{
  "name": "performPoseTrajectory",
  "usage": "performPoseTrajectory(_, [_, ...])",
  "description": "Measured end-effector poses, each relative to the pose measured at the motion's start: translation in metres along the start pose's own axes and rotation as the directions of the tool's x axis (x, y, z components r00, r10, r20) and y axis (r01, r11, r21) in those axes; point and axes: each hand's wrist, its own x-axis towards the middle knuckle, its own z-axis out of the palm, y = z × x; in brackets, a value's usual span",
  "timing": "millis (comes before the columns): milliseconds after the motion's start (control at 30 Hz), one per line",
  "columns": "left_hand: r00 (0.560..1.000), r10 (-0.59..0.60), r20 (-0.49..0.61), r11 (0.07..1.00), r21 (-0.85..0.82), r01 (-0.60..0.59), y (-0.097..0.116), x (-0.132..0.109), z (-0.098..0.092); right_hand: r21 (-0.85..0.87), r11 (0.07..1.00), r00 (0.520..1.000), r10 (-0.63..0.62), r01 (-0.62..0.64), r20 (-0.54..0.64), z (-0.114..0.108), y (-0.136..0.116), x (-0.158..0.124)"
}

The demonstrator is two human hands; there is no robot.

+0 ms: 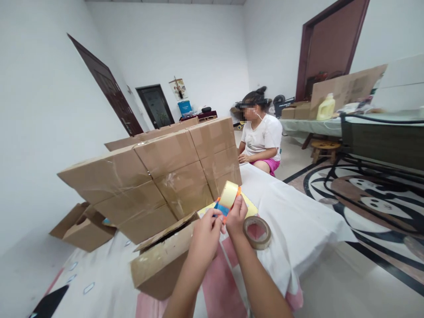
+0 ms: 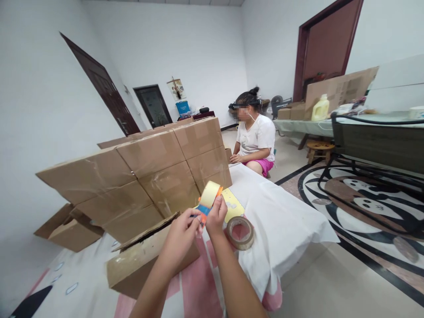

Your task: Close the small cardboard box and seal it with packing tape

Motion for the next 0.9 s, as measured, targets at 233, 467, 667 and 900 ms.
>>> performPoseTrajectory(233, [0.998, -0.047, -0.046, 0.997, -0.063, 0.044, -0.007, -0.001, 0.007, 0.084, 0.996, 0.998, 0.040, -0.037, -0.041, 0.002, 0.003, 0.006])
performPoseTrajectory(467, [0.993, -0.083, -0.085, 0.992, 0.086, 0.090, -0.017, 0.001, 0.011, 0.147, 0.988, 0.994, 0.066, -0.052, -0.090, 0.001, 0.015, 0.019])
performPoseTrajectory(667, [0.991, -0.059, -0.117, 0.981, 0.180, 0.080, -0.021, 0.003, 0.017, 0.131, 0.987, 0.985, 0.108, -0.091, -0.133, -0.002, 0.021, 0.023])
performPoseTrajectory(900, [0.992, -0.031, -0.120, 0.984, 0.172, 0.051, -0.020, 0.001, 0.022, 0.125, 0.987, 0.985, 0.119, -0.103, -0.128, -0.003, 0.018, 0.025])
